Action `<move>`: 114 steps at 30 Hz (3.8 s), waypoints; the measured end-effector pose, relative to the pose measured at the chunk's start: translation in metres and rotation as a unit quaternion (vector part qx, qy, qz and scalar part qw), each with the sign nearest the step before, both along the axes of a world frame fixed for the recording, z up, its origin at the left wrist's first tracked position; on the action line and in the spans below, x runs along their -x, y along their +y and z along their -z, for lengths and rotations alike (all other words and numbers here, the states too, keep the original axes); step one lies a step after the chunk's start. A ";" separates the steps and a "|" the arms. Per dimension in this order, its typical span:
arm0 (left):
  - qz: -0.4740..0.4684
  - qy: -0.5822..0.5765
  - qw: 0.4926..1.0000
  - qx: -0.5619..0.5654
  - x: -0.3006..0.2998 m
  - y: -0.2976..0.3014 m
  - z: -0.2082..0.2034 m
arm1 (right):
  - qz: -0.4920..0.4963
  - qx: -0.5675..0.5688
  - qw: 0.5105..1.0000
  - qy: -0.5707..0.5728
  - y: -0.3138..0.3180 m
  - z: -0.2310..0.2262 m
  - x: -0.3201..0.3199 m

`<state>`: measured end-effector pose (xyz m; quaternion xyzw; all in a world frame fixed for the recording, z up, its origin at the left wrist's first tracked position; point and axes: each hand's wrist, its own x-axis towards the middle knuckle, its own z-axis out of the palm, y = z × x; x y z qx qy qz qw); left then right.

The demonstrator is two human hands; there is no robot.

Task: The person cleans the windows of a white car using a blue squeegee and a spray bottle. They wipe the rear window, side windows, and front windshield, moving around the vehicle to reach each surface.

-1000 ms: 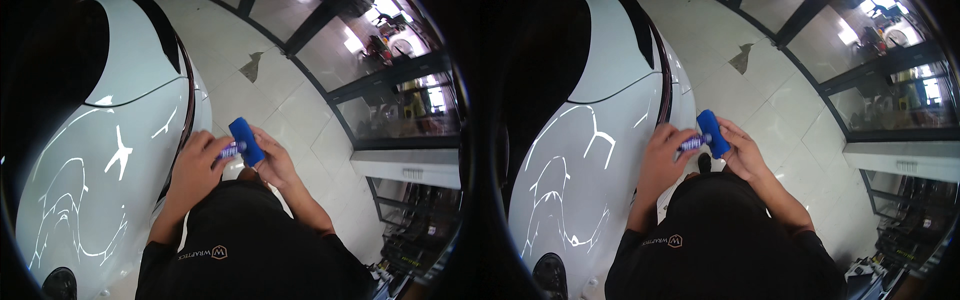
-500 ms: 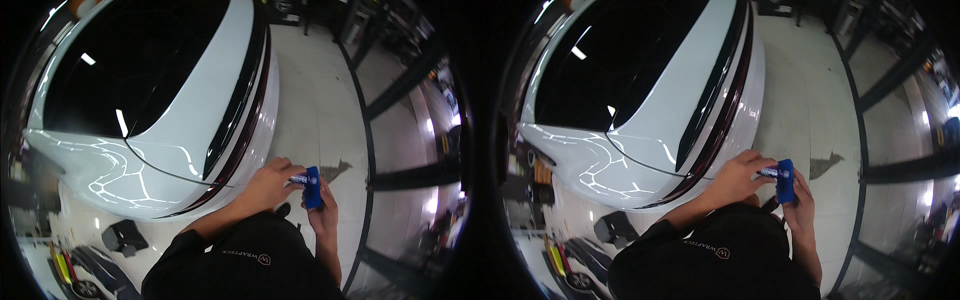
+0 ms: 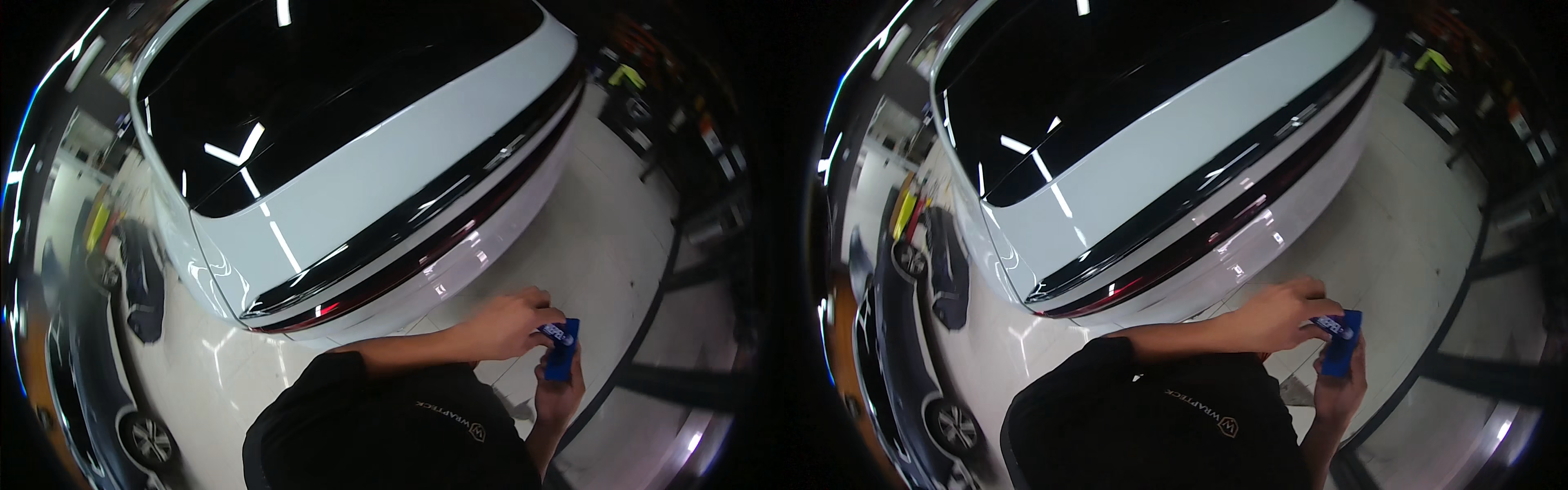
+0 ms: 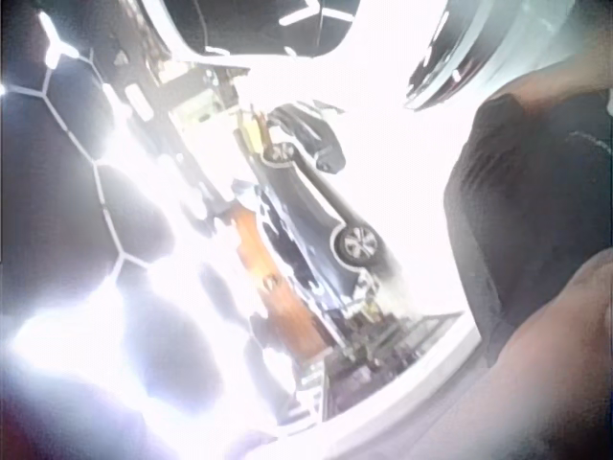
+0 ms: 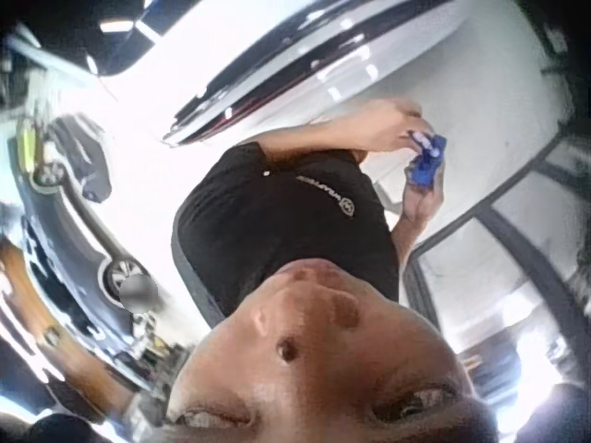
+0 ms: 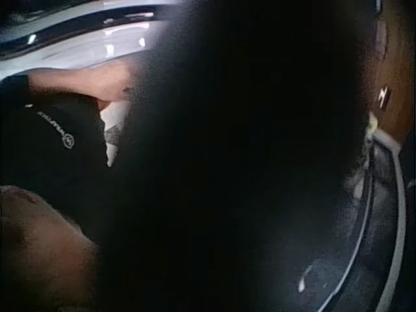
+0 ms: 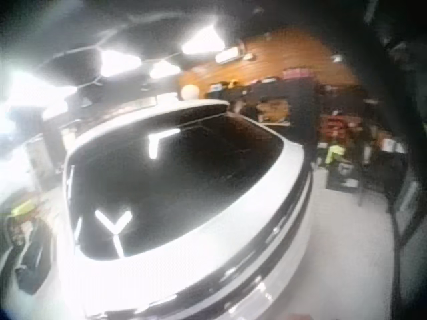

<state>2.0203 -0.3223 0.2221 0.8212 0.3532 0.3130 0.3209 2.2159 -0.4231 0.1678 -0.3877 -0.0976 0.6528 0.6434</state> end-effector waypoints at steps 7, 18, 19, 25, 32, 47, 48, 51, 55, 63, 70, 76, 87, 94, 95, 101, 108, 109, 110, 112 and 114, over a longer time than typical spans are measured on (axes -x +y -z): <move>-0.017 -0.011 1.000 0.022 -0.112 0.150 -0.044 | -0.074 -0.016 0.996 0.041 0.167 -0.035 -0.136; -0.133 -0.048 0.989 -0.042 -0.296 0.394 0.003 | -0.170 -0.026 0.980 0.096 0.457 0.000 -0.336; -0.146 -0.055 0.987 -0.030 -0.311 0.410 0.004 | -0.191 -0.026 0.978 0.082 0.481 -0.002 -0.351; -0.241 -0.046 0.969 -0.015 -0.353 0.510 -0.021 | -0.285 0.008 0.958 -0.002 0.635 -0.034 -0.387; -0.293 -0.047 0.955 -0.027 -0.369 0.650 -0.012 | -0.353 -0.027 0.935 0.028 0.798 -0.030 -0.398; -0.365 0.080 0.925 -0.075 -0.321 1.037 -0.062 | -0.398 -0.035 0.912 0.097 1.187 -0.049 -0.338; -0.355 0.097 0.927 -0.072 -0.318 1.057 -0.062 | -0.407 -0.041 0.905 0.113 1.216 -0.045 -0.334; -0.347 0.127 0.927 -0.060 -0.311 1.115 -0.058 | -0.445 -0.057 0.884 0.134 1.304 -0.032 -0.319; -0.457 0.109 0.880 -0.069 -0.291 1.218 -0.031 | -0.485 -0.029 0.867 0.113 1.415 -0.015 -0.292; -0.526 0.120 0.841 -0.044 -0.233 1.340 -0.020 | -0.580 0.002 0.807 0.108 1.580 -0.010 -0.210; -0.597 -0.106 0.794 0.037 -0.134 1.447 0.028 | -0.635 0.038 0.755 0.161 1.701 0.011 -0.102; -0.570 -0.394 0.715 0.087 -0.031 1.542 0.074 | -0.672 0.056 0.714 0.189 1.804 0.013 0.025; -0.499 -0.607 0.619 0.017 0.168 1.621 0.044 | -0.743 0.055 0.635 0.205 1.937 -0.021 0.286; -0.648 -0.543 0.526 -0.092 0.294 1.650 0.039 | -0.820 0.055 0.534 0.198 1.995 -0.029 0.494; -0.665 -0.539 0.504 -0.117 0.314 1.654 0.039 | -0.830 0.059 0.514 0.208 2.003 -0.034 0.530; -0.742 -0.497 0.377 -0.247 0.350 1.679 0.023 | -0.884 -0.025 0.426 0.189 1.995 -0.086 0.690; -0.790 -0.444 0.302 -0.296 0.385 1.695 0.013 | -0.621 -0.544 0.550 0.126 1.901 -0.139 0.921; -0.793 -0.439 0.295 -0.300 0.392 1.696 0.015 | -0.523 -0.640 0.554 0.101 1.889 -0.148 0.942; -0.798 -0.432 0.288 -0.305 0.396 1.695 0.015 | -0.416 -0.722 0.547 0.078 1.873 -0.152 0.954; -0.804 -0.427 0.263 -0.319 0.408 1.699 0.017 | -0.363 -0.769 0.512 0.120 1.845 -0.144 0.970; -0.814 -0.411 0.244 -0.330 0.425 1.697 0.021 | -0.310 -0.801 0.500 0.107 1.824 -0.140 0.975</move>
